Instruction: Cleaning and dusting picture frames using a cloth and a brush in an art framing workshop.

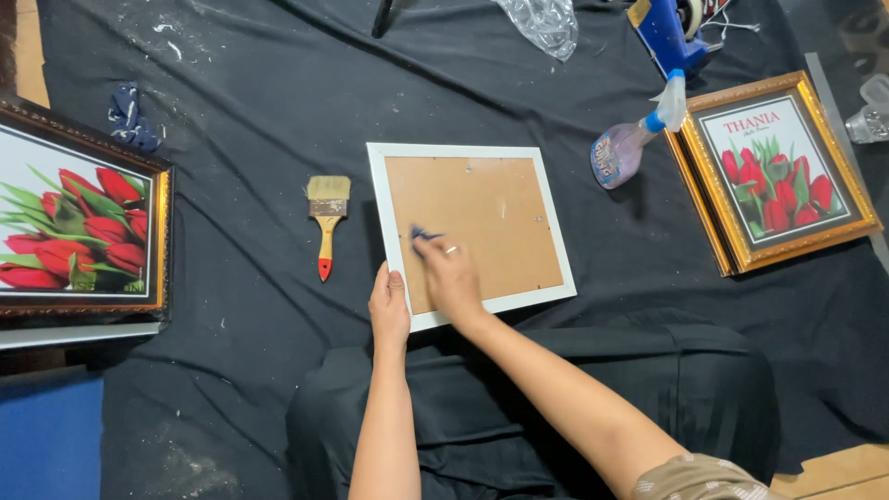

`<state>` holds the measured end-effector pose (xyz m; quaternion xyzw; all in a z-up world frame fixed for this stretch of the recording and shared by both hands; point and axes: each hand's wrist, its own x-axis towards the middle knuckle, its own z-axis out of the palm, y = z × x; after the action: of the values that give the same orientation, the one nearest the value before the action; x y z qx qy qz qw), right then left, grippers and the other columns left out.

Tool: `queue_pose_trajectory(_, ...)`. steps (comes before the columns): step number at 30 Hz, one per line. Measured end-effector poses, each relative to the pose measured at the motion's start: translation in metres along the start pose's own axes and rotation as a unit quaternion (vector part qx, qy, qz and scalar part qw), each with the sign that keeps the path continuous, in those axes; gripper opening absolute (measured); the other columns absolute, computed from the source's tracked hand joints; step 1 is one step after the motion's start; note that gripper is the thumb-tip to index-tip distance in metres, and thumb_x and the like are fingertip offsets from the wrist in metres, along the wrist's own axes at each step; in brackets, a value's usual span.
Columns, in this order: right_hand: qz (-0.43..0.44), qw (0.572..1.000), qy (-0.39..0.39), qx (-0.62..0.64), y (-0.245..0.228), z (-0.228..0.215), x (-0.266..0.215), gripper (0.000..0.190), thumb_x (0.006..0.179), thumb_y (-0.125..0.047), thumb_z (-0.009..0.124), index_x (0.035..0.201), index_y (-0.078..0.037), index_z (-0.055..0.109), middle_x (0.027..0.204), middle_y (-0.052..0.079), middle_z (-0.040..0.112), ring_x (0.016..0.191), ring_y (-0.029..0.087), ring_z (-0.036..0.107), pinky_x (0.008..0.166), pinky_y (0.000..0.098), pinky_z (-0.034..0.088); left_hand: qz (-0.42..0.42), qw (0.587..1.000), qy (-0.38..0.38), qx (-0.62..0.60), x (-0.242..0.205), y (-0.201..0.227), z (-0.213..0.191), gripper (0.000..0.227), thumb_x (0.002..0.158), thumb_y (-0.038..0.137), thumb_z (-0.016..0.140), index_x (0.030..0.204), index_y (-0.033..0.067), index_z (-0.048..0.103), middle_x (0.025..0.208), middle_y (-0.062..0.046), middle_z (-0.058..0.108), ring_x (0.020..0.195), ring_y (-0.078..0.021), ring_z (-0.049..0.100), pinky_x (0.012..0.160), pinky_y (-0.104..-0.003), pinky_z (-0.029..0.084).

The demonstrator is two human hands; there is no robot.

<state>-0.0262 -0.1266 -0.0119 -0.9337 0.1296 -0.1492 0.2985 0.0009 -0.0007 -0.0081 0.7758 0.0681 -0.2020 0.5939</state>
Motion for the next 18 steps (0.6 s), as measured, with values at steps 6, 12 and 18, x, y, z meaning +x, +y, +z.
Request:
queue_pose_trajectory(6,-0.063,0.99,0.029,-0.122,0.044,-0.026,-0.015,0.043,0.095,-0.015,0.064,0.127,-0.043,0.066,0.111,-0.008,0.066,0.091,0.018,0.068,0.082,0.0298,0.056,0.014,1.0,0.007,-0.025,-0.002,-0.006,0.003,0.053,0.108,0.047,0.042,0.148,0.0141,0.054,0.143,-0.015,0.061,0.137,-0.0362,0.05,0.114,-0.051,0.041)
queue_pose_trajectory(12,0.209,0.955,0.082,-0.194,0.193,-0.053,-0.06,0.038,0.09,-0.007,0.067,0.121,-0.028,0.076,0.112,0.0,0.064,0.098,0.029,0.062,0.086,0.0388,0.055,0.023,0.999,0.007,-0.034,-0.008,0.007,0.002,0.052,0.108,0.045,0.043,0.147,0.0129,0.055,0.142,-0.016,0.061,0.137,-0.0368,0.05,0.114,-0.052,0.041)
queue_pose_trajectory(18,0.102,0.986,0.056,-0.12,0.141,-0.004,-0.052,0.041,0.091,-0.006,0.063,0.128,-0.02,0.07,0.106,0.009,0.065,0.095,0.036,0.065,0.09,0.0471,0.049,0.016,0.999,0.006,-0.029,-0.007,0.004,0.002,0.054,0.108,0.047,0.042,0.148,0.0133,0.054,0.144,-0.015,0.059,0.138,-0.0363,0.05,0.114,-0.052,0.041)
